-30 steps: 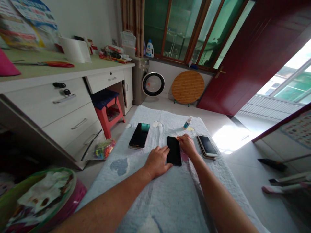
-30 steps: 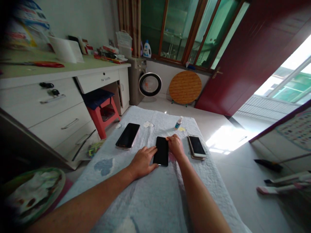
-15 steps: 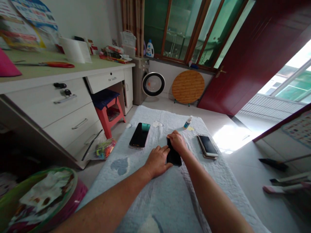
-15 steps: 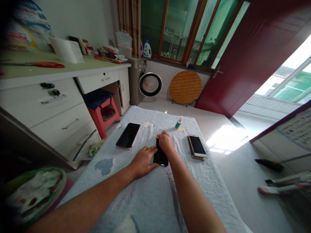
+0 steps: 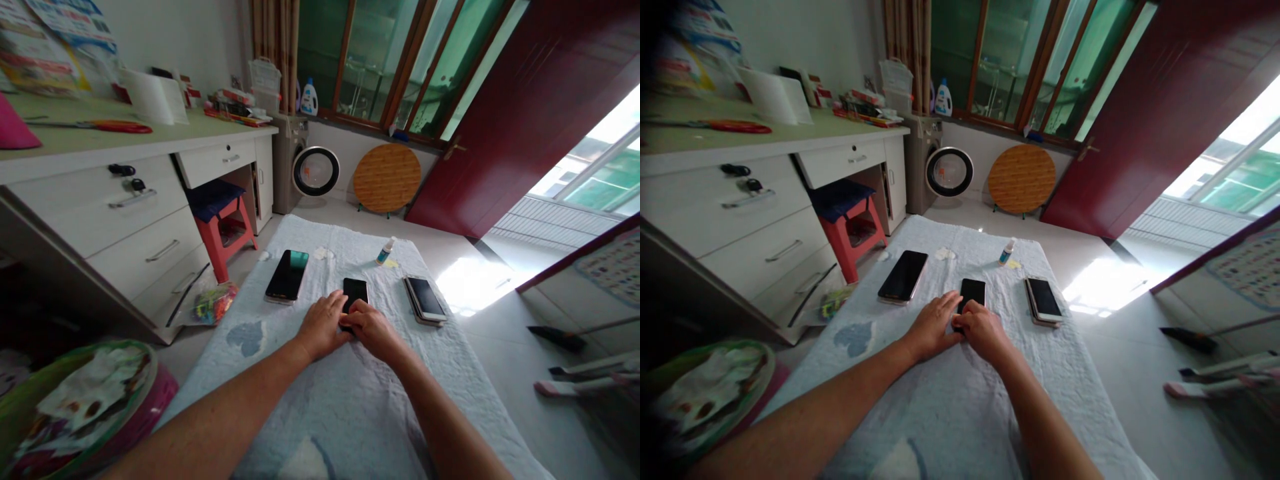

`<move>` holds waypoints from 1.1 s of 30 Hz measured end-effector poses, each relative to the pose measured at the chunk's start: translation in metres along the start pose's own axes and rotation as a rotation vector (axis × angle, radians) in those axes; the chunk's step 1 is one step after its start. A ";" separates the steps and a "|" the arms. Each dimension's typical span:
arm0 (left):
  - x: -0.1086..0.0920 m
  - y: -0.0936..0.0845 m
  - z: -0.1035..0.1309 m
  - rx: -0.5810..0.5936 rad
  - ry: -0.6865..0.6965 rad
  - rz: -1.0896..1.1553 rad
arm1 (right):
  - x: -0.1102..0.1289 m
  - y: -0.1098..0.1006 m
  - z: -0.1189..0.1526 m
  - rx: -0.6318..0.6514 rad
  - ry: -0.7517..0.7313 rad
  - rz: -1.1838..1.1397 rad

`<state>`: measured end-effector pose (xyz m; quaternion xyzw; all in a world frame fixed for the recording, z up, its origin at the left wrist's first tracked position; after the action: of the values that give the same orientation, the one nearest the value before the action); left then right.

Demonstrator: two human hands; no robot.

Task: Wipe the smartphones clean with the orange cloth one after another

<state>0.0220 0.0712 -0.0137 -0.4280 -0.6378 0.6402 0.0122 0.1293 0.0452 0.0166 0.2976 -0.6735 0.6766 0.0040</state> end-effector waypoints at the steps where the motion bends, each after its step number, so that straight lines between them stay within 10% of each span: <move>1: 0.000 0.000 -0.001 0.010 0.004 -0.009 | 0.003 -0.001 0.004 0.010 -0.010 -0.012; 14: -0.009 -0.012 0.000 0.066 0.013 -0.051 | -0.060 -0.016 -0.013 -0.178 0.203 0.020; 26: -0.008 -0.008 0.000 0.051 0.032 -0.072 | -0.007 -0.010 0.019 0.059 -0.021 -0.067; 33: -0.009 -0.010 0.001 0.053 0.022 -0.055 | -0.040 -0.010 -0.013 -0.091 0.075 -0.037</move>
<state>0.0218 0.0672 -0.0005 -0.4170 -0.6321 0.6513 0.0481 0.1612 0.0739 0.0106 0.2837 -0.6973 0.6559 0.0552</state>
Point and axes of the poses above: each hand's wrist, its own z-axis away from the middle knuckle, its own y-axis out of the palm, x = y × z, the point moved 6 cm from there along -z, towards the middle knuckle, and after that the axes turned 1 degree about x, right-handed, at the moved point
